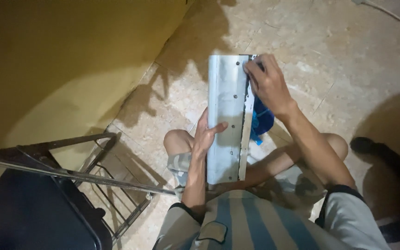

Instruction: Cleaning a screen printing squeegee using a blue cloth to remove ink residue.

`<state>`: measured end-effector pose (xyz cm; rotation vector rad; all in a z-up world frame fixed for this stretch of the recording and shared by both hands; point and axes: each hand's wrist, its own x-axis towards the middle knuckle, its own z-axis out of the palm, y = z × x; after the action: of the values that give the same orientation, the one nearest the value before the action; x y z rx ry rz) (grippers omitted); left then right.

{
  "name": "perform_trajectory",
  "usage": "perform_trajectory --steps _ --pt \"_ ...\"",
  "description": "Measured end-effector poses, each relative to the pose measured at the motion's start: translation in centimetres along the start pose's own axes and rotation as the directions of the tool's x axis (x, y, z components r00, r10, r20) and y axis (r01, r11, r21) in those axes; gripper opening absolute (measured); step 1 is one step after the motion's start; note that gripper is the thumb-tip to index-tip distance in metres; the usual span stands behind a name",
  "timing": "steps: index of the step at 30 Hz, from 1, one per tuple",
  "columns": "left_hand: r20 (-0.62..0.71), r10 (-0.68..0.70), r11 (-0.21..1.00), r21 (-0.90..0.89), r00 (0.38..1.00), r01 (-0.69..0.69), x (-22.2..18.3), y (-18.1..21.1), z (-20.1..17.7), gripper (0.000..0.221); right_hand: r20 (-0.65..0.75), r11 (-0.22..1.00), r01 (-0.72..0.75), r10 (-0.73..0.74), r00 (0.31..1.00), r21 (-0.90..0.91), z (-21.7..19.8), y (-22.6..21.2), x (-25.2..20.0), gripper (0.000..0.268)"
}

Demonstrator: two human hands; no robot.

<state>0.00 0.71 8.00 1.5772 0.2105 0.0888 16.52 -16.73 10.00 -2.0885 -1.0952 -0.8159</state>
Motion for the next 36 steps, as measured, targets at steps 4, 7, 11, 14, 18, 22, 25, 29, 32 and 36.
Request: perform_trajectory --steps 4,7,11,14,18,22,25,29,32,36 --pt "0.003 -0.053 0.999 -0.005 0.999 0.053 -0.2 -1.4 -0.6 0.056 0.038 1.000 -0.026 0.025 0.999 0.015 0.9 0.5 -1.7 0.003" --pt "0.015 -0.008 1.000 0.018 1.000 0.007 0.3 -0.9 -0.2 0.048 -0.043 1.000 0.015 -0.015 0.999 0.009 0.9 2.1 -0.6 0.003" --pt "0.009 -0.059 0.998 -0.010 0.998 0.059 -0.4 -0.7 -0.2 0.061 -0.024 0.999 -0.003 0.005 1.000 0.047 0.6 0.6 -1.6 0.003" --pt "0.014 -0.065 0.998 0.013 0.998 0.064 0.0 -0.6 -0.3 0.067 -0.058 0.999 -0.003 0.005 0.998 0.039 0.5 1.5 -0.9 0.003" --pt "0.019 -0.077 0.997 0.011 0.997 0.077 0.1 -0.7 0.5 0.063 -0.028 1.000 -0.020 0.020 0.999 0.013 0.7 1.1 -2.4 0.006" --pt "0.039 -0.108 0.994 -0.001 0.993 0.109 -0.4 0.1 0.5 0.064 -0.052 0.999 -0.044 0.046 0.998 0.029 1.2 2.0 -3.4 0.003" --pt "0.035 -0.056 0.998 0.018 0.998 0.056 -0.4 -0.3 0.9 0.074 -0.023 0.999 -0.029 0.028 0.999 -0.024 1.5 1.1 -5.2 0.007" --pt "0.022 -0.038 0.999 -0.035 0.999 0.039 -0.6 0.4 1.4 0.065 0.036 0.998 0.026 -0.028 0.999 0.058 0.1 -0.2 -5.8 0.008" --pt "0.023 -0.042 0.998 -0.054 0.999 0.043 -1.1 1.0 1.7 0.062 0.032 0.998 0.029 -0.031 0.999 0.060 -0.2 -1.3 -6.3 0.008" --pt "0.027 -0.049 0.998 -0.036 0.998 0.050 -1.3 1.5 1.4 0.060 0.002 0.999 0.051 -0.051 0.999 0.015 0.2 -0.6 -6.6 0.005"
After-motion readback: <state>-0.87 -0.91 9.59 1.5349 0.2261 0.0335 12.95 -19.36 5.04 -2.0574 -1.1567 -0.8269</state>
